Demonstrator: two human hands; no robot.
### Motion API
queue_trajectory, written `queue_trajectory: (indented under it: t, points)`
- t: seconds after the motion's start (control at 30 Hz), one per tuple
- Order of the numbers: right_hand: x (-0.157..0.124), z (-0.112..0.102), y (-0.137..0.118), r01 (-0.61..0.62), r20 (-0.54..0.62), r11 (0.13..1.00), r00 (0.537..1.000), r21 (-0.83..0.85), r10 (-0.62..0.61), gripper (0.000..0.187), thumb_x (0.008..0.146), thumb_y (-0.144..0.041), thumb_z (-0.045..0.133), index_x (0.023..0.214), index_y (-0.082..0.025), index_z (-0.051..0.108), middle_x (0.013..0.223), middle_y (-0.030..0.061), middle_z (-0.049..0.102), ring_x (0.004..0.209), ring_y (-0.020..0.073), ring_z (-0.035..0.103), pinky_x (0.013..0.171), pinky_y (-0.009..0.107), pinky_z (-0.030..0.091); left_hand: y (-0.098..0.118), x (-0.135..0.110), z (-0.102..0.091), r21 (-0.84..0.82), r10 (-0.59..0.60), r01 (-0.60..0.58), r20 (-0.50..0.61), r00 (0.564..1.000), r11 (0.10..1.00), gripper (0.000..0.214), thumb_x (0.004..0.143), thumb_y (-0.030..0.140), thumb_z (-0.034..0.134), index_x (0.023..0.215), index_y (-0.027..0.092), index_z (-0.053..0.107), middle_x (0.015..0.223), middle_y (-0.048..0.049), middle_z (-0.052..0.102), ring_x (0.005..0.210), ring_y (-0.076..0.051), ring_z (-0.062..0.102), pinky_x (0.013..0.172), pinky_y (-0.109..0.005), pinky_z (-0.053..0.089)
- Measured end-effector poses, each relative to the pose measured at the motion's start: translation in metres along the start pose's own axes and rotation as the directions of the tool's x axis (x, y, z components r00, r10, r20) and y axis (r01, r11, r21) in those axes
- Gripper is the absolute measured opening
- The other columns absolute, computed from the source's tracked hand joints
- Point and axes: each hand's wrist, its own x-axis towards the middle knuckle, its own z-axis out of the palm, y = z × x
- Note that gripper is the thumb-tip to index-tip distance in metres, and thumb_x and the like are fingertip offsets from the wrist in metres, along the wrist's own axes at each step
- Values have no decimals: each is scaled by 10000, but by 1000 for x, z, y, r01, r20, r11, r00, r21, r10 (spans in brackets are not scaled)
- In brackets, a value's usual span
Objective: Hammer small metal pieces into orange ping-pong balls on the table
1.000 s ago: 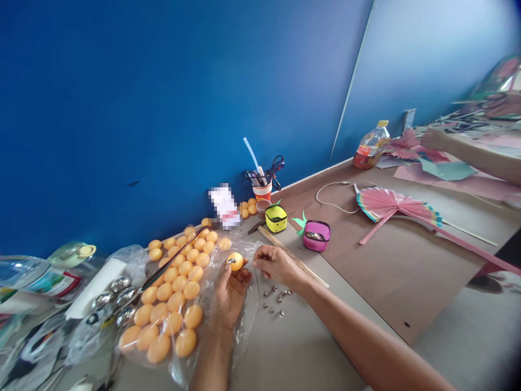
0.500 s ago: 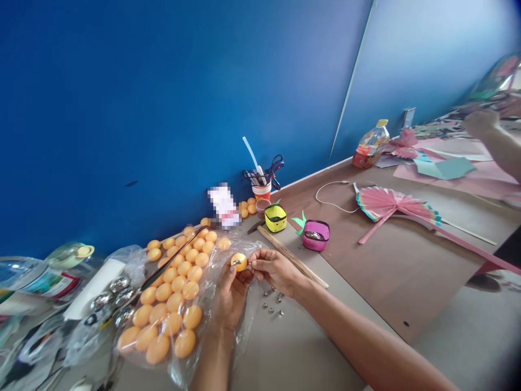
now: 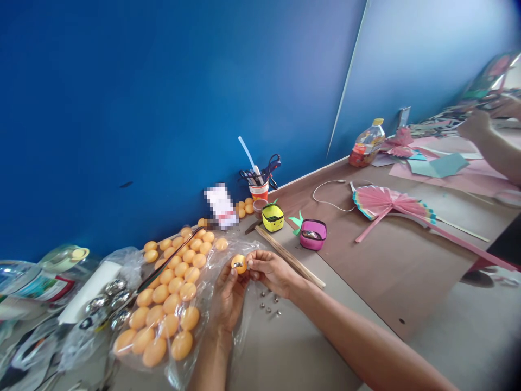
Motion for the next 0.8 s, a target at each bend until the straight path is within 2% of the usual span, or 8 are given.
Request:
queue_trajectory:
  t: [0.13, 0.5, 0.8]
  points:
    - [1, -2, 1, -1, -12, 1000, 1000, 9, 2, 359, 537, -364, 902, 670, -162, 635, 518, -57, 524, 507, 81, 373, 551, 249, 255, -4, 1, -4, 8, 10, -10, 17, 1000, 1000, 263, 770, 338, 786, 988, 196, 746, 862, -44, 732, 753, -175, 656, 762, -325, 512]
    - [1, 0, 2, 39, -41, 995, 998, -91, -43, 336, 555, -385, 873, 623, -161, 633, 519, -49, 538, 516, 83, 410, 560, 248, 283, -13, 5, -15, -26, 29, -31, -58, 998, 999, 273, 741, 306, 808, 991, 212, 754, 925, -39, 734, 819, -170, 654, 793, -305, 505]
    - [-1, 3, 3, 46, -54, 992, 997, -115, -53, 366, 571, -428, 872, 636, -175, 616, 548, -52, 540, 523, 89, 432, 562, 247, 323, -12, 3, -14, 15, 40, -39, -77, 996, 999, 265, 751, 300, 794, 996, 215, 739, 944, -41, 730, 851, -182, 661, 830, -323, 517]
